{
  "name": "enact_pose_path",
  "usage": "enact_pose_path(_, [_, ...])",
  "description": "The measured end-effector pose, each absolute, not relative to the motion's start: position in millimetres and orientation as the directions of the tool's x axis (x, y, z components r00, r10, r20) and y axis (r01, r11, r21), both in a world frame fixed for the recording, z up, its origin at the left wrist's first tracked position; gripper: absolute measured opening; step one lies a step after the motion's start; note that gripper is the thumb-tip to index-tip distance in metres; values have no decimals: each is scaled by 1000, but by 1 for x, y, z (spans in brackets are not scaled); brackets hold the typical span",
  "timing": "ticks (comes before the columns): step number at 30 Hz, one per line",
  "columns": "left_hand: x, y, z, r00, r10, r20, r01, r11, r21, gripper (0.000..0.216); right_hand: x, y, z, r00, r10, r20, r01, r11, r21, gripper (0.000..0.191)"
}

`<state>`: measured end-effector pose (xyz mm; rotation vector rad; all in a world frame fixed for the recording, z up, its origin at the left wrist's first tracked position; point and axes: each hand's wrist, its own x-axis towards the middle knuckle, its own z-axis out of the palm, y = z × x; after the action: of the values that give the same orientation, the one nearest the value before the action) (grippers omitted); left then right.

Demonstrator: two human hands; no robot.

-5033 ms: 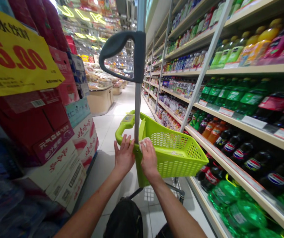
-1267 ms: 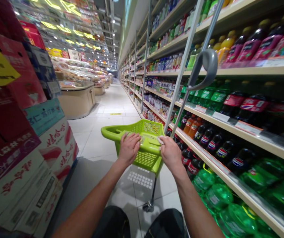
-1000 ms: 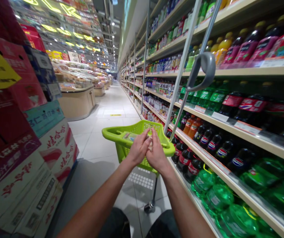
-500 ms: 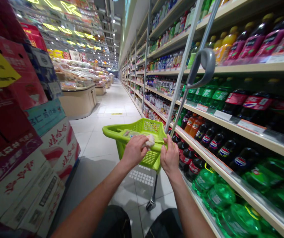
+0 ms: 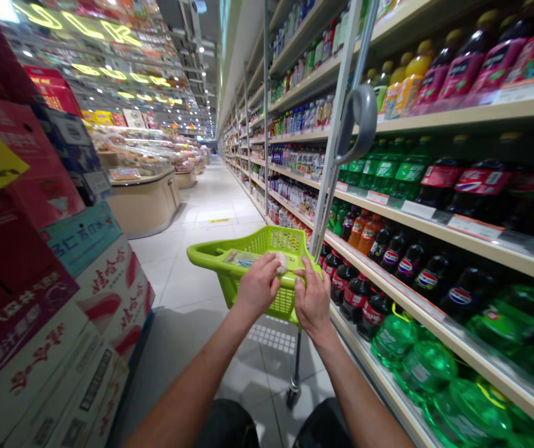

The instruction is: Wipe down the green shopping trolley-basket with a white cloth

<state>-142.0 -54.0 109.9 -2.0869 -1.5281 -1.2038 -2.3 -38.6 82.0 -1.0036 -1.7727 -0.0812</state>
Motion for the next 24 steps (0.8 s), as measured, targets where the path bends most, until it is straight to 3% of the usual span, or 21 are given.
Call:
enact_pose_path(5, [-195,-48,113,-231,601,765,913,-138,384,29,0,-39,80,-75,596,800,706,598,-380,45])
enact_pose_path(7, [-188,-48,114,-199,613,765,917,-159,366,27,-2,-41,80,-60,594,802,728,576,-372,44])
enact_pose_path(11, [-146,-54,112,69,639,766,889,-388,243,30,0,-42,80,-68,587,807,723,586,-365,42])
enact_pose_path(13, [-145,-55,110,111,639,761,877,-423,227,31,5,-40,80,-68,583,809,709,599,-372,42])
enact_pose_path(20, [-222,-55,107,-259,593,762,916,-99,389,27,13,-38,87,-32,619,785,759,526,-384,37])
enact_pose_path(24, [-215,-59,103,-156,599,785,906,-230,356,30,5,-40,91,-102,625,774,772,540,-335,28])
